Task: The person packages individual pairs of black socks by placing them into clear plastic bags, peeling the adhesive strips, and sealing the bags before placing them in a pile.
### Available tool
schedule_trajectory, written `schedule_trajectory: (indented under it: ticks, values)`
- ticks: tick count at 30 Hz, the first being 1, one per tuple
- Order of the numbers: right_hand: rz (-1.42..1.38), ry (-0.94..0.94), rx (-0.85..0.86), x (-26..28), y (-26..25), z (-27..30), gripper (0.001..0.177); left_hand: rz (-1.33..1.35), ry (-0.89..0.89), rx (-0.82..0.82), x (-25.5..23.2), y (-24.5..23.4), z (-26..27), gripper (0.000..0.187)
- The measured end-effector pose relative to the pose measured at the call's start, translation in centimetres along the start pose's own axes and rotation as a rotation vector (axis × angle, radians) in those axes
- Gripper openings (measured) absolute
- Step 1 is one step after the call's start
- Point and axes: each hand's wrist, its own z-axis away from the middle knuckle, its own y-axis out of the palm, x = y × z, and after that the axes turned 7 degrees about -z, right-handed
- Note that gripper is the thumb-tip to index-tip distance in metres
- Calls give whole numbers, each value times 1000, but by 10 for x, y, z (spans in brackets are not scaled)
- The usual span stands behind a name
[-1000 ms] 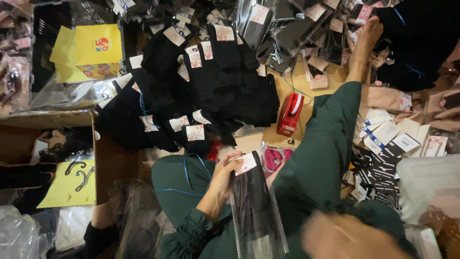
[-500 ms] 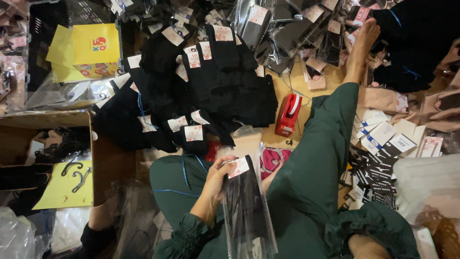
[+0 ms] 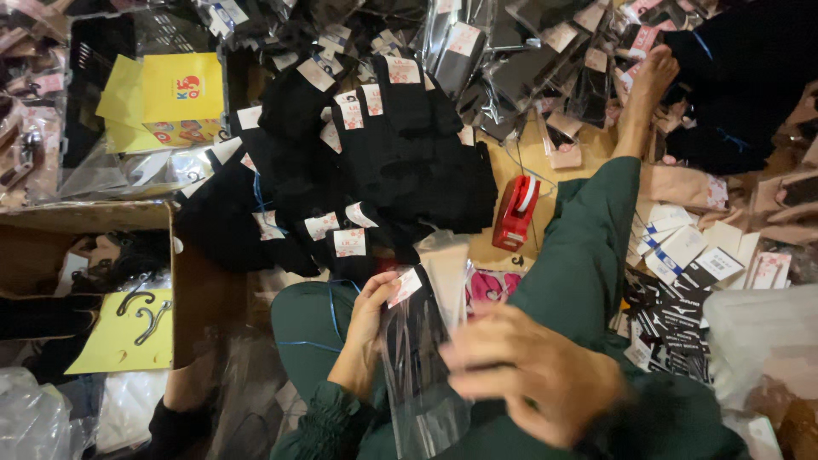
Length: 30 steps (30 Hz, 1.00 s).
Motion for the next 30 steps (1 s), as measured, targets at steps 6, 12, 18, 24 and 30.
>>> schedule_trajectory:
  ticks: [6, 12, 18, 24, 30]
  values:
    - [-139, -355, 1124, 182, 40, 104, 22, -4, 24, 44, -5, 37, 33, 52]
    - [157, -72, 779, 158, 23, 102, 23, -244, 687, 749, -90, 74, 118, 97]
    - [46, 294, 847, 119, 25, 107, 16, -699, 670, 557, -100, 70, 120, 25]
    - [-193, 416, 672, 96, 31, 123, 15, -753, 820, 590, -92, 53, 97, 34]
    - [-136, 509, 761, -6, 19, 157, 12, -715, 723, 263, -53, 15, 57, 20]
